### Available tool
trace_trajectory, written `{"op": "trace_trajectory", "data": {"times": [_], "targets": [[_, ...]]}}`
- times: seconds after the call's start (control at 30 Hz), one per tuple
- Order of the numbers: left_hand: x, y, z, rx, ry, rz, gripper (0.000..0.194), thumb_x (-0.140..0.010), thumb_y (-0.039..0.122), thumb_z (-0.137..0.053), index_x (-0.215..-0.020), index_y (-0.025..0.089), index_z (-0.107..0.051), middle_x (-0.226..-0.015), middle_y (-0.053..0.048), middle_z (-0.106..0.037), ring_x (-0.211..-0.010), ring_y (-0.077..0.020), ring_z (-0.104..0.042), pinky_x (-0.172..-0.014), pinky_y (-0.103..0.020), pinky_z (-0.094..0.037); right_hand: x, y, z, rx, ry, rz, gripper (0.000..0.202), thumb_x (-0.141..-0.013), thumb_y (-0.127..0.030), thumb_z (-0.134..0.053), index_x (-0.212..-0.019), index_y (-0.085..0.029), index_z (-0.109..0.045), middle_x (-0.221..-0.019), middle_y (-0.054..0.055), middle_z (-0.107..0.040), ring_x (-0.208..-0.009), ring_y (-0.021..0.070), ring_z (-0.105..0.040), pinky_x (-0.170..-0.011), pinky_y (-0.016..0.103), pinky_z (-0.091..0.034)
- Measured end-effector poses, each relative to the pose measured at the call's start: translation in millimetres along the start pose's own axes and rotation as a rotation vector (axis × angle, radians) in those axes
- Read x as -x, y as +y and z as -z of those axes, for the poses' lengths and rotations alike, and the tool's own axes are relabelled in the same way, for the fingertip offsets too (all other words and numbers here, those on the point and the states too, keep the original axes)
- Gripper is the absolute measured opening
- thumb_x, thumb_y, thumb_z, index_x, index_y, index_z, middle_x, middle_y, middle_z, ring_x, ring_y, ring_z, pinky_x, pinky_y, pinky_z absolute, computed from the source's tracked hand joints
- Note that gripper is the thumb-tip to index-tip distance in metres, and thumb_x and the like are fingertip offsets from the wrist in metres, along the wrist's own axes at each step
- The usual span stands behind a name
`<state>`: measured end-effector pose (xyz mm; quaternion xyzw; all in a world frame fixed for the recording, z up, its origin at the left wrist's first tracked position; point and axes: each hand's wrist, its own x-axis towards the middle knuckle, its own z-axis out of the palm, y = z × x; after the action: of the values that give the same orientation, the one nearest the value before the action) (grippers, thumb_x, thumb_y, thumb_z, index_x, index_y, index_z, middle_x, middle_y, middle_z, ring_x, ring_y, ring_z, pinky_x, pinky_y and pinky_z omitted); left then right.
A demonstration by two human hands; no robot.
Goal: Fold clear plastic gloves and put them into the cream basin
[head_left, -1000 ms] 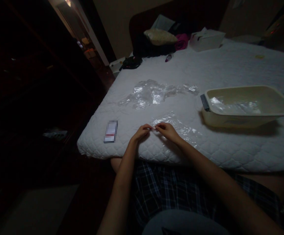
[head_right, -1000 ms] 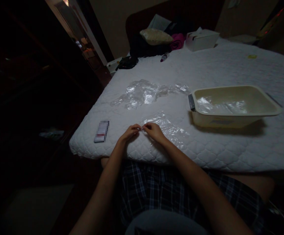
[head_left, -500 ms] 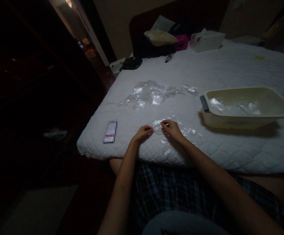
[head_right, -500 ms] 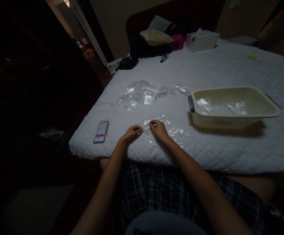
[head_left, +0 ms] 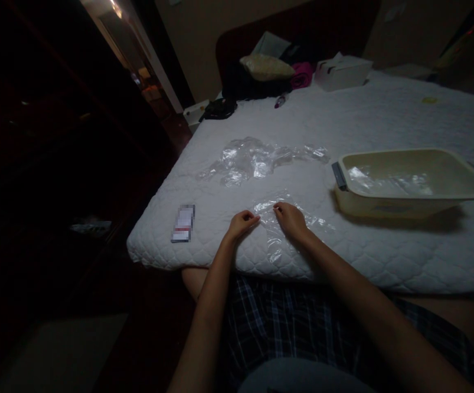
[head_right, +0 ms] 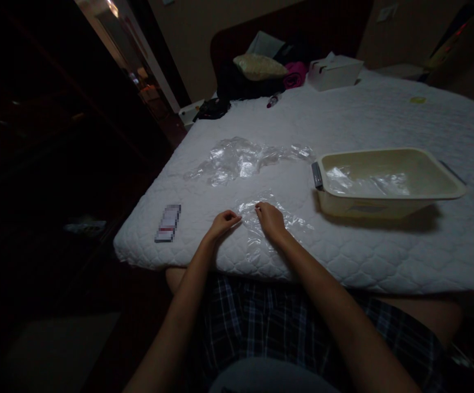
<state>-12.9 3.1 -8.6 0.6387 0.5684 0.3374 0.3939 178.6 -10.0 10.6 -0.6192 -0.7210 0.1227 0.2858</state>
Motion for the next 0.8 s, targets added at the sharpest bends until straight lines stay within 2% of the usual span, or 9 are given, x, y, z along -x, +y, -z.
{"op": "trace_trajectory", "data": {"times": [0.17, 0.4, 0.67, 0.8], "targets": [[6.0, 2.8, -4.7, -0.208, 0.102, -0.040, 0.031, -0.062, 0.046, -0.064, -0.073, 0.017, -0.061, -0.063, 0.002, -0.055, -0.058, -0.0097, -0.049, -0.055, -0.021, -0.036, 5.5, 2.7, -0.8, 0.081, 0.013, 0.023, 0.021, -0.085, -0.027, -0.045, -0.100, -0.019, -0.057, -0.094, 0.008, -0.064, -0.084, 0.0189, -0.057, -0.068, 0.026, -0.036], [12.9, 5.7, -8.3, -0.372, 0.148, -0.068, 0.026, -0.066, 0.041, -0.064, -0.079, 0.019, -0.060, -0.071, 0.001, -0.058, -0.065, -0.0118, -0.053, -0.060, -0.023, -0.038, 1.3, 7.7, -1.0, 0.022, -0.028, -0.109, 0.018, -0.082, -0.029, -0.049, -0.095, -0.019, -0.056, -0.085, 0.004, -0.064, -0.073, 0.0154, -0.056, -0.059, 0.023, -0.033], [16.4, 0.8, -10.5, -0.428, 0.173, -0.161, 0.027, -0.069, 0.042, -0.062, -0.083, 0.019, -0.059, -0.076, 0.001, -0.059, -0.070, -0.0125, -0.054, -0.064, -0.023, -0.039, 3.1, 7.3, 2.6, 0.120, -0.075, 0.009, 0.015, -0.083, -0.023, -0.047, -0.088, -0.019, -0.060, -0.090, 0.005, -0.062, -0.080, 0.0159, -0.055, -0.066, 0.024, -0.034], [18.7, 2.4, -9.8, -0.434, 0.170, -0.169, 0.027, -0.070, 0.042, -0.061, -0.084, 0.019, -0.059, -0.078, 0.000, -0.059, -0.072, -0.0129, -0.054, -0.065, -0.024, -0.039, 1.1, 7.6, 3.7, 0.096, -0.124, -0.016, 0.018, -0.083, -0.025, -0.046, -0.087, -0.019, -0.063, -0.090, 0.006, -0.063, -0.082, 0.0162, -0.056, -0.068, 0.024, -0.036]]}}
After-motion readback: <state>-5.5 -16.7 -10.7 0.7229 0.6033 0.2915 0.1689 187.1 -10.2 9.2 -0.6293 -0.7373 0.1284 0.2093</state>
